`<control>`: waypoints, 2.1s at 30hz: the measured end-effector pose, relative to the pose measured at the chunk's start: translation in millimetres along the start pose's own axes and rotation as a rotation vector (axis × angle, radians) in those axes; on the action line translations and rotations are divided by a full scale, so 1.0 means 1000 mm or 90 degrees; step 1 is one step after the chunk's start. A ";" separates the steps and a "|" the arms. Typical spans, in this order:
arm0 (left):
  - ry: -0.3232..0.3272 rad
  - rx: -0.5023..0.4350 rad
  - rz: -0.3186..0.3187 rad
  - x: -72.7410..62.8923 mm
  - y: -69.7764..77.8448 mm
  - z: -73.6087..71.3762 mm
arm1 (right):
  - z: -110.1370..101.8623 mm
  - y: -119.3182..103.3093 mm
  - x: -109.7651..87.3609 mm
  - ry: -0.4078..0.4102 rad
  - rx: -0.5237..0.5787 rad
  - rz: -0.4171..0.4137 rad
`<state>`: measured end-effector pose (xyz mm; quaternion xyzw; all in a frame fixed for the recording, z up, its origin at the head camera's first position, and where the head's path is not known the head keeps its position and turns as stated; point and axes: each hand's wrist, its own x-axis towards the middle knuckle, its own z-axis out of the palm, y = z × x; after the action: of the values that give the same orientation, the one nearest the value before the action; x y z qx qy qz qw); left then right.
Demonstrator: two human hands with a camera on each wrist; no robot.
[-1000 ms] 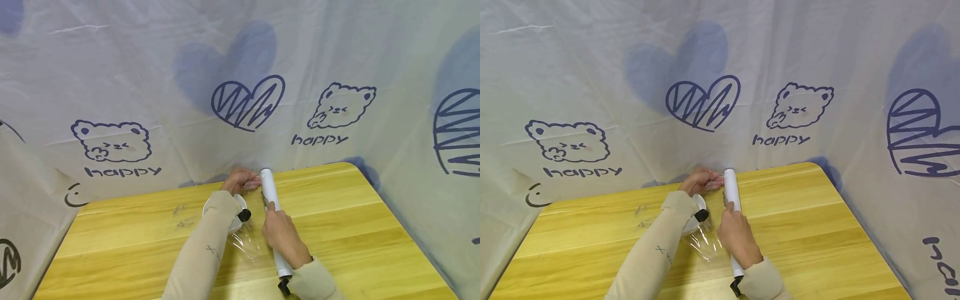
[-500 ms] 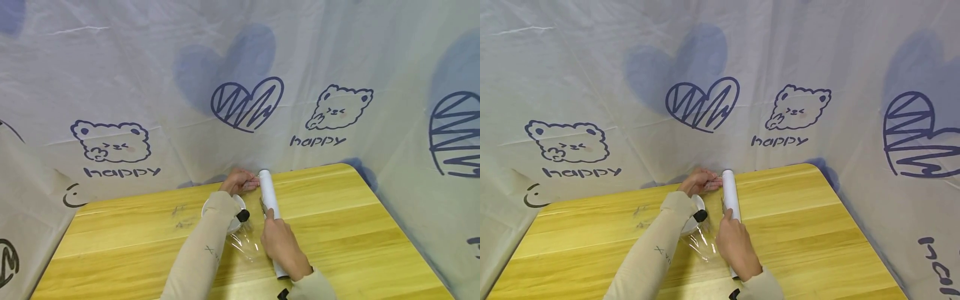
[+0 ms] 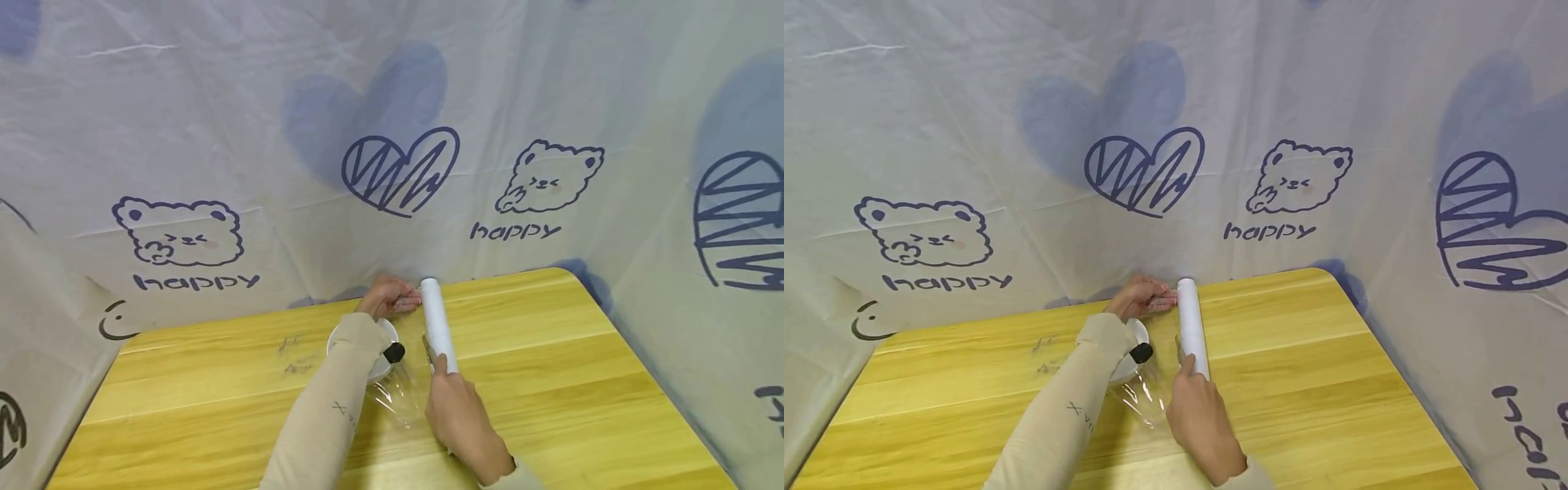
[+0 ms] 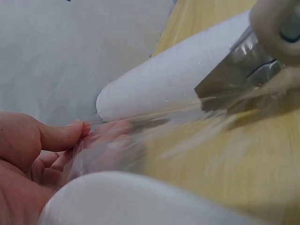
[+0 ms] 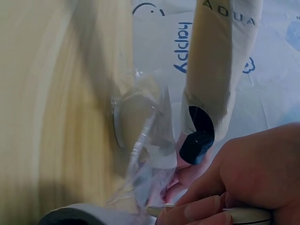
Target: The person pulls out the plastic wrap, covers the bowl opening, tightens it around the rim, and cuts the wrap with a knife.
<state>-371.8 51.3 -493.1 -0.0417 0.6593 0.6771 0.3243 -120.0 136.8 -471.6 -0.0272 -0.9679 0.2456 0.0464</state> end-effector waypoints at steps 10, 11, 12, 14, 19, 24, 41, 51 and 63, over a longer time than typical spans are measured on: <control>-0.008 -0.004 -0.006 -0.002 0.001 0.000 | 0.000 0.003 -0.012 0.004 -0.004 -0.006; -0.008 -0.005 -0.006 -0.003 0.001 0.000 | 0.000 0.003 -0.013 0.000 -0.002 -0.004; -0.007 -0.007 -0.006 -0.003 0.001 0.000 | -0.001 0.003 -0.014 -0.002 0.001 -0.002; -0.003 -0.009 -0.005 -0.003 0.001 0.000 | -0.001 0.003 -0.017 -0.006 0.008 -0.004; 0.002 -0.010 -0.004 -0.004 0.002 0.001 | -0.003 0.003 -0.022 0.001 0.002 -0.011; 0.000 -0.005 -0.012 -0.005 0.002 0.002 | -0.005 0.005 -0.030 -0.014 0.003 -0.008; 0.007 0.017 -0.036 -0.002 0.002 0.001 | -0.009 0.007 -0.054 -0.042 0.035 -0.022; 0.014 -0.005 -0.034 -0.004 0.003 0.001 | -0.011 0.008 -0.067 -0.098 0.066 0.002; 0.013 -0.009 -0.007 0.000 0.000 0.002 | -0.009 0.011 -0.083 -0.108 0.066 -0.010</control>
<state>-370.7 53.3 -492.3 -0.0547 0.6573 0.6797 0.3208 -35.8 144.6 -475.4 0.0040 -0.9545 0.2966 -0.0323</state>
